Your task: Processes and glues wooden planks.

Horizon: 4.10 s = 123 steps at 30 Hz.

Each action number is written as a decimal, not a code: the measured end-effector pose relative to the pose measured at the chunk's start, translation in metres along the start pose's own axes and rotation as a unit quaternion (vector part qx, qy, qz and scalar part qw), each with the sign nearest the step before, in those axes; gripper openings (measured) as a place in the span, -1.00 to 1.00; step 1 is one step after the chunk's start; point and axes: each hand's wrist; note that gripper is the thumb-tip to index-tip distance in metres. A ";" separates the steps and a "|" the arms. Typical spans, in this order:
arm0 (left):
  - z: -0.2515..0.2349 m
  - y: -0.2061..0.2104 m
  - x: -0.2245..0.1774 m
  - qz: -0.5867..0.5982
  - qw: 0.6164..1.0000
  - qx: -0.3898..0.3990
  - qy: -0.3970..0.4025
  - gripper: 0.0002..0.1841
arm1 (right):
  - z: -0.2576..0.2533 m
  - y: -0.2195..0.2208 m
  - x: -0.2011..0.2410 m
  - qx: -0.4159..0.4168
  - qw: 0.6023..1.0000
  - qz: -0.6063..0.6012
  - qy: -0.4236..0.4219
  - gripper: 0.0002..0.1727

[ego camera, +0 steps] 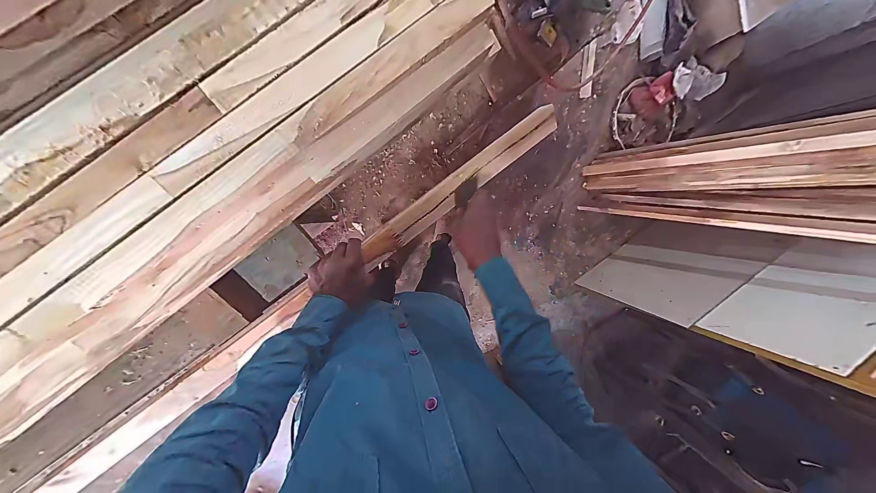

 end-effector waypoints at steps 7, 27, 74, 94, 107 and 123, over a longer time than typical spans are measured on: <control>-0.003 -0.003 -0.002 0.006 0.999 0.029 -0.029 -0.34 | 0.045 0.032 -0.004 0.063 0.993 -0.018 -0.095 -0.47; 0.009 0.001 -0.002 -0.016 1.000 -0.008 -0.010 -0.41 | 0.013 0.010 -0.037 -0.008 0.995 -0.061 -0.081 -0.52; -0.001 -0.010 -0.003 0.054 0.995 0.082 -0.022 -0.31 | -0.129 -0.117 -0.103 -0.127 0.988 0.086 0.026 -0.44; 0.005 -0.002 0.006 0.055 0.997 0.027 0.040 -0.31 | -0.106 -0.119 -0.085 -0.108 0.988 0.113 -0.003 -0.41; 0.002 -0.016 0.002 0.044 0.996 0.076 -0.005 -0.32 | 0.077 0.038 0.019 0.048 0.957 0.202 -0.204 -0.29; -0.022 -0.065 0.008 0.153 0.974 0.170 0.001 -0.51 | -0.068 -0.074 -0.091 -0.190 0.980 0.055 -0.009 -0.45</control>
Point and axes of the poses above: each hand's wrist, its own z-axis away from the middle knuckle, its own y-axis out of the palm, x = y × z, and after that the axes turned 10 degrees about z, right-handed
